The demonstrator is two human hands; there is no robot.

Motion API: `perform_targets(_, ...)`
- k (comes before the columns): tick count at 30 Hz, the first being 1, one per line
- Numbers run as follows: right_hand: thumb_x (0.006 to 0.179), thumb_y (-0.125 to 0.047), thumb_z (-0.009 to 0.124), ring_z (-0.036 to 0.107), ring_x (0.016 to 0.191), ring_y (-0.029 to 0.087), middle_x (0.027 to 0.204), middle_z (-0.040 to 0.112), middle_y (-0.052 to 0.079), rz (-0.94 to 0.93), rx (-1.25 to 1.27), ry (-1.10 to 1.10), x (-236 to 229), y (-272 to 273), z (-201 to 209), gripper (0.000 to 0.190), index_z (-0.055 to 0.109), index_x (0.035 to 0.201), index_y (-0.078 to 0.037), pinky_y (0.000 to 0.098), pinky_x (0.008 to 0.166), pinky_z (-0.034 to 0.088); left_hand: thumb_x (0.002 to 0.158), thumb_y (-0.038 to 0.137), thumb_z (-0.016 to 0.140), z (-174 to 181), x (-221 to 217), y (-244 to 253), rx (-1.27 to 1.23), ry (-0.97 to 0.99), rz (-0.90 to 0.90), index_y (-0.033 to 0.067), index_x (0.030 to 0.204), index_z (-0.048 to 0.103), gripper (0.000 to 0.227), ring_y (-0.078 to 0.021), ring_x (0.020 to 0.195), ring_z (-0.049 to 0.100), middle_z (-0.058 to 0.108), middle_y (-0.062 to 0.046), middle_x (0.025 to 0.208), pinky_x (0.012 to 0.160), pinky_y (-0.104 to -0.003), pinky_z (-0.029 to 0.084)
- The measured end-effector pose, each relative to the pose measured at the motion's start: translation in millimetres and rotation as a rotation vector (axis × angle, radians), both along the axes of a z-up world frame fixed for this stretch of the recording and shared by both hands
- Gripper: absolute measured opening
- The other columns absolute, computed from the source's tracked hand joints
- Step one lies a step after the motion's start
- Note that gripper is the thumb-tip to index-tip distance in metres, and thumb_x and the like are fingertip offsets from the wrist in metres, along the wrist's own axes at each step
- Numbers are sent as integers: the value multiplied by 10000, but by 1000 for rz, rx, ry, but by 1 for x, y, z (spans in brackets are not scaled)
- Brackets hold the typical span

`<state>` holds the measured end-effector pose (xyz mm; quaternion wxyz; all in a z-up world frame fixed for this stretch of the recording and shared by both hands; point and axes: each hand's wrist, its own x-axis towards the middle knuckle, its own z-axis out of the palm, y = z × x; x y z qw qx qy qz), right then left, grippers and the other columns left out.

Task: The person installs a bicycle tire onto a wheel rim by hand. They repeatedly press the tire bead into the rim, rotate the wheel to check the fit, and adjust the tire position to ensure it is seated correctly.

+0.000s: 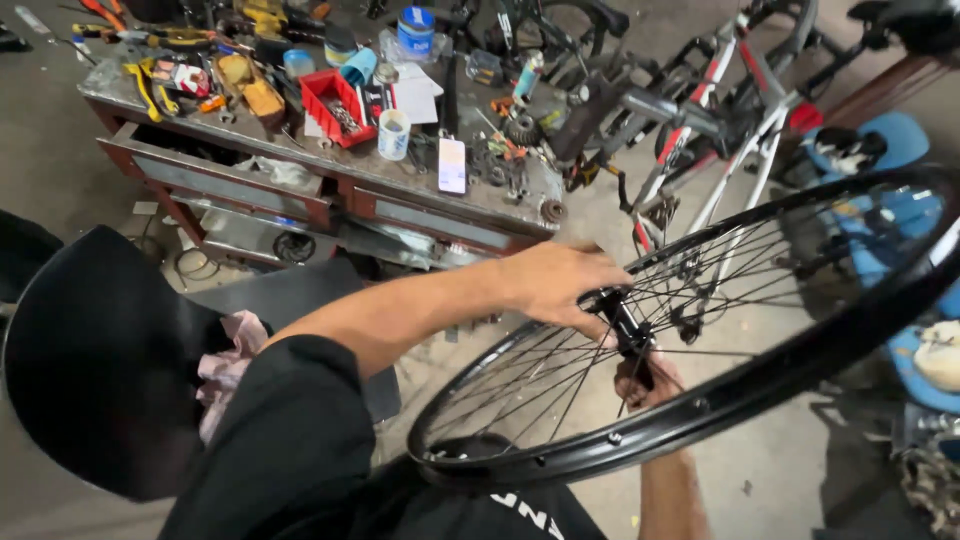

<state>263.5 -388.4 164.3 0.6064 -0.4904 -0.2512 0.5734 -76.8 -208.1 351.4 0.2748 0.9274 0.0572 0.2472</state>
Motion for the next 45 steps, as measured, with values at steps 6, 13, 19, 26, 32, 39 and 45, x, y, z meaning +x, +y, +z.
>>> perform_targets(6,1023,-298,582,473,502,87,711,600,54,138,196,-100,48,36,21,229,614,911,-101,140,400,324,842,747,712,3,4,55,63,-76,-140,146,1369,497,828,-475,1049,716,750,-184,1090,939,-670,572)
perform_targets(13,1118,-286,509,282,364,100,525,406,98,-221,365,-434,-37,33,165,425,554,767,-49,221,384,296,878,812,636,15,34,53,90,-554,-142,288,1281,514,672,-305,945,741,705,0,914,789,-531,615)
perform_targets(19,1177,-382,426,228,297,135,406,257,21,-250,386,-656,-48,31,210,619,388,611,-132,241,354,276,806,925,526,60,29,44,99,-553,-40,301,1233,479,758,-290,853,762,711,-2,812,768,-494,615)
perform_targets(26,1137,-429,459,254,325,112,434,228,-28,-272,203,-485,-71,47,203,565,475,685,-90,225,328,241,715,896,117,113,-4,51,-457,139,-35,-35,1268,714,1237,-415,1348,627,723,-287,1293,1135,-531,469)
perform_targets(32,1091,-386,502,218,332,104,443,204,-48,-236,164,-436,-47,50,177,521,503,675,-73,236,331,211,844,785,89,100,1,47,-573,215,93,-50,1241,733,1128,-365,1374,605,691,-262,1357,1166,-495,443)
perform_targets(39,1068,-355,496,207,349,113,448,198,-55,-240,90,-401,-43,52,164,489,509,695,-39,246,341,239,890,730,63,83,12,51,-532,232,95,-75,1203,742,1098,-369,1370,601,696,-282,1327,1167,-497,440)
perform_targets(45,1072,-353,489,206,335,126,464,181,-50,-242,84,-372,-49,39,166,517,507,676,-22,258,319,227,919,710,65,82,14,31,-486,225,126,-26,1141,770,1043,-394,1304,645,736,-264,1247,1103,-537,476)
